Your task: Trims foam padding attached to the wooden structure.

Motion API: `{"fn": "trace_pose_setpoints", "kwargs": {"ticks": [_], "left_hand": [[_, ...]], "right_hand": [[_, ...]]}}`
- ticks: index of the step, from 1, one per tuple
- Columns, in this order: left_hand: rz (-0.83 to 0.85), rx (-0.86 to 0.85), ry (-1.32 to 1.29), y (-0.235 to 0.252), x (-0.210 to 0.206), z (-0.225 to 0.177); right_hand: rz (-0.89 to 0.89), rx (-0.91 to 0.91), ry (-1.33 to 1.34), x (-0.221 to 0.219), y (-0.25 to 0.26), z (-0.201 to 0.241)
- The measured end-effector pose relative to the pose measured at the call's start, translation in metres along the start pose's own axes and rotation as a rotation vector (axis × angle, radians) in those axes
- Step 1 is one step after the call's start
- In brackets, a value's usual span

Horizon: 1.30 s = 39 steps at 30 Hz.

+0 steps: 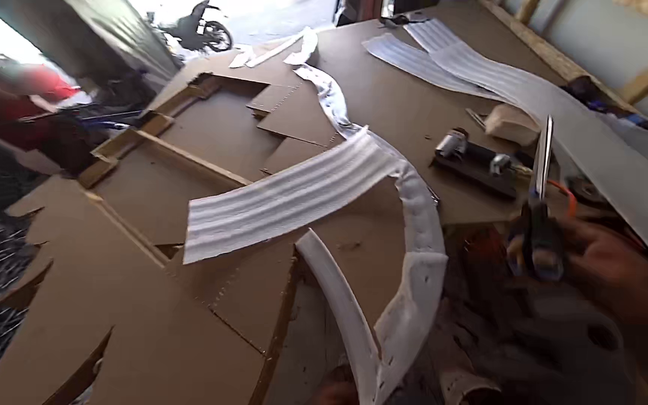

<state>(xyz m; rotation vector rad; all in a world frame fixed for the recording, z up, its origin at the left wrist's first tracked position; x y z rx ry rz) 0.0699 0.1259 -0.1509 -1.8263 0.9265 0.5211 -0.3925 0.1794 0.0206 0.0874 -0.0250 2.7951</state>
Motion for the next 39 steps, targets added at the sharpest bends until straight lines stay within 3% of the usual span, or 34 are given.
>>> {"fn": "trace_pose_setpoints", "kwargs": {"ticks": [2,5,7,9,12,15,21,25,28,32,36,39], "left_hand": [[0.105,0.039,0.035,0.009,0.008,-0.011],[0.214,0.074,0.098,0.023,0.016,-0.027],[0.161,0.075,0.115,0.030,0.018,-0.032],[0.095,0.083,0.074,0.036,0.025,-0.026],[-0.027,0.077,0.043,0.037,0.021,-0.023],[-0.129,0.125,0.237,0.032,0.007,-0.045],[-0.203,0.091,0.853,0.024,-0.032,-0.086],[-0.154,0.118,0.854,0.023,-0.038,-0.091],[-0.230,0.156,0.870,0.012,-0.059,-0.081],[-0.146,0.188,0.783,0.027,-0.015,-0.099],[-0.143,0.185,0.728,0.032,-0.002,-0.094],[-0.157,0.178,0.683,0.033,0.001,-0.094]], "right_hand": [[0.052,-0.085,0.291,-0.036,-0.114,-0.057],[-0.025,-0.363,0.676,-0.133,-0.255,-0.122],[-0.053,-0.456,0.846,-0.202,-0.314,-0.151],[-0.020,-0.490,0.959,-0.263,-0.339,-0.171],[-0.021,-0.498,1.048,-0.331,-0.336,-0.183],[-0.018,-0.322,1.178,-0.378,-0.319,-0.190],[0.037,-0.034,1.312,-0.406,-0.286,-0.190],[0.109,0.045,1.455,-0.413,-0.270,-0.185],[0.137,0.098,1.494,-0.415,-0.269,-0.181],[0.142,0.127,1.622,-0.421,-0.256,-0.169],[0.117,0.161,1.626,-0.424,-0.232,-0.169],[-0.025,0.168,1.597,-0.427,-0.232,-0.171]]}}
Point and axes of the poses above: each hand's wrist, its own y-axis towards the middle knuckle, its own x-axis out of the back of the hand, z = x × y, the point moved 2 cm from there along y, towards the middle knuckle, and after that the axes turned 3 degrees about x, right-handed, at the moved point
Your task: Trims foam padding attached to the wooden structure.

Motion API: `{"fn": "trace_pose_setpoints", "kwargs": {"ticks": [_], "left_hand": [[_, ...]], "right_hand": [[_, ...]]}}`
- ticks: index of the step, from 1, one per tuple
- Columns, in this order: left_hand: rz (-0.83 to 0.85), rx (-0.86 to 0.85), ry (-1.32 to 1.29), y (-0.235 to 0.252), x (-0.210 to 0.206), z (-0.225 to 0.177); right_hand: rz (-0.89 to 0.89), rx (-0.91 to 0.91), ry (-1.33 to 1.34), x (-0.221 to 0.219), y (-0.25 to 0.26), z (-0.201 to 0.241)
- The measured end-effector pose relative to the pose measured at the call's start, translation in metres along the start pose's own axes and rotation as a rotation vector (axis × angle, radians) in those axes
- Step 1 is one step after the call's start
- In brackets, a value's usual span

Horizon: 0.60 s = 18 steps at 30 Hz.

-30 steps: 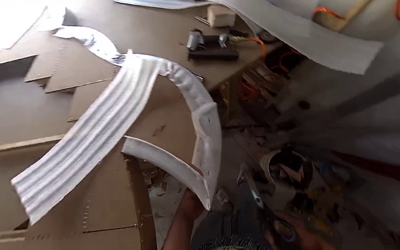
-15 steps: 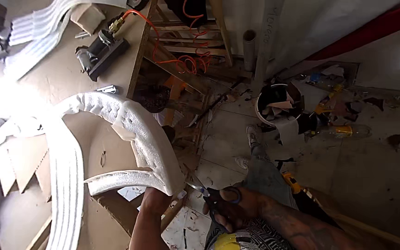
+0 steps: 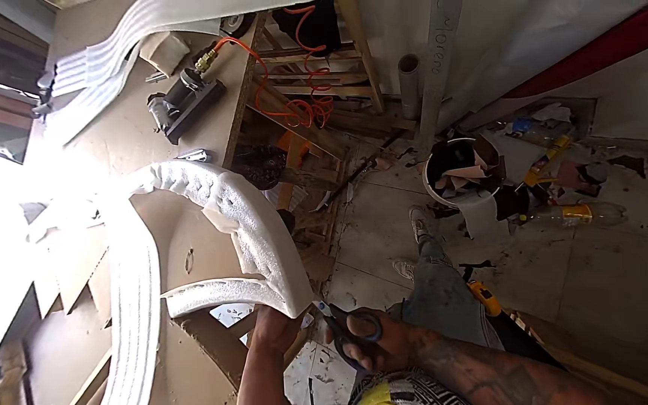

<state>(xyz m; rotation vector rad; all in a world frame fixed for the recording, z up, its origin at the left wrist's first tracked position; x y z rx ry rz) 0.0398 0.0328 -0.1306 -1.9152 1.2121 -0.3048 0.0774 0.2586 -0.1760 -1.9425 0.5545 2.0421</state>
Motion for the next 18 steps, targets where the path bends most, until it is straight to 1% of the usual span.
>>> {"fn": "trace_pose_setpoints", "kwargs": {"ticks": [2,6,9,13,16,18], "left_hand": [[-0.026,-0.014,0.000,-0.001,-0.003,-0.001],[-0.064,-0.029,0.038,-0.005,-0.010,-0.001],[-0.089,-0.052,0.042,-0.006,-0.011,-0.004],[-0.143,-0.107,0.122,-0.011,-0.022,-0.005],[-0.183,-0.138,0.124,-0.011,-0.028,-0.006],[-0.206,-0.184,0.181,-0.011,-0.026,-0.008]], "right_hand": [[0.001,0.029,-0.017,0.003,0.002,-0.001],[0.091,-0.011,0.034,0.010,0.019,0.003],[0.066,0.002,0.023,0.015,0.022,0.010],[0.161,-0.013,0.046,0.016,0.034,0.010],[0.101,-0.008,0.022,0.024,0.040,0.014],[0.084,-0.032,0.001,0.030,0.040,0.016]]}}
Point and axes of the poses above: each hand's wrist, its own y-axis towards the middle knuckle, its own x-axis out of the back of the hand, z = x × y, the point moved 2 cm from there along y, towards the middle knuckle, and after that the axes turned 3 degrees about x, right-handed, at the moved point
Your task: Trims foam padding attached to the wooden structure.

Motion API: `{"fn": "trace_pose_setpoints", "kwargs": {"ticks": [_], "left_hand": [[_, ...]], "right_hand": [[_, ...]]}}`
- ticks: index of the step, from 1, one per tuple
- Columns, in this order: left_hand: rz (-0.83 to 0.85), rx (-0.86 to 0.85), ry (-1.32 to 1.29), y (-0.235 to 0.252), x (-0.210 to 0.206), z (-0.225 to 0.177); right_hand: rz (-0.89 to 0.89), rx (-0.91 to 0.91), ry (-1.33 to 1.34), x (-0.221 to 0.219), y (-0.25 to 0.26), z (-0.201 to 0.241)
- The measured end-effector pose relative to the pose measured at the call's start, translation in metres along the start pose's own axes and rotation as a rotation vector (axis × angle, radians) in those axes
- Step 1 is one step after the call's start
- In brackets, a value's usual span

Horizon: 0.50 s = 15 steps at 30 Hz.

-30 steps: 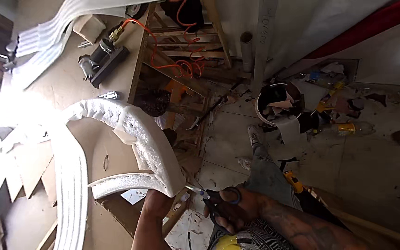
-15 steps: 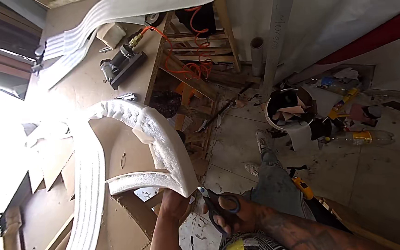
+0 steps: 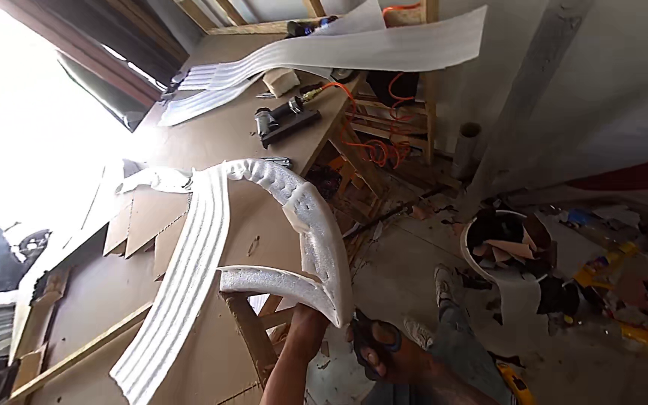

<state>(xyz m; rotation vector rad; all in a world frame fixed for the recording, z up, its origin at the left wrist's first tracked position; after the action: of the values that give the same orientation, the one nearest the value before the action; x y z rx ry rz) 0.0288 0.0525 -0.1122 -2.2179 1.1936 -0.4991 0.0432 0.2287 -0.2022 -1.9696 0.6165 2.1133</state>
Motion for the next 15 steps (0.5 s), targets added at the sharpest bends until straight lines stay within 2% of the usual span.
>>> {"fn": "trace_pose_setpoints", "kwargs": {"ticks": [4,6,11,13,15], "left_hand": [[-0.014,-0.061,0.055,0.001,0.002,0.004],[-0.025,-0.087,0.084,0.000,0.001,0.003],[-0.118,-0.232,0.681,0.004,0.008,-0.010],[-0.119,-0.226,0.756,0.004,0.006,-0.009],[-0.120,-0.236,0.835,0.006,0.005,-0.010]], "right_hand": [[0.051,-0.040,-0.073,0.000,0.016,0.007],[0.014,-0.012,-0.054,0.004,0.020,0.009],[0.043,-0.046,-0.086,0.009,0.029,0.020],[0.062,-0.053,-0.088,0.007,0.039,0.024],[0.024,0.014,-0.090,0.009,0.043,0.027]]}}
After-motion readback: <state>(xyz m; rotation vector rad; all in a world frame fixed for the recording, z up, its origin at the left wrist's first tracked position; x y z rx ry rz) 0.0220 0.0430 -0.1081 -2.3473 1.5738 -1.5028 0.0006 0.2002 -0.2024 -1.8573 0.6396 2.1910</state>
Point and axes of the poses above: each hand's wrist, its own y-axis towards the middle knuckle, its own x-axis out of the back of the hand, z = x × y, the point moved 2 cm from there along y, towards the middle knuckle, and after that the axes turned 3 degrees about x, right-handed, at the moved point
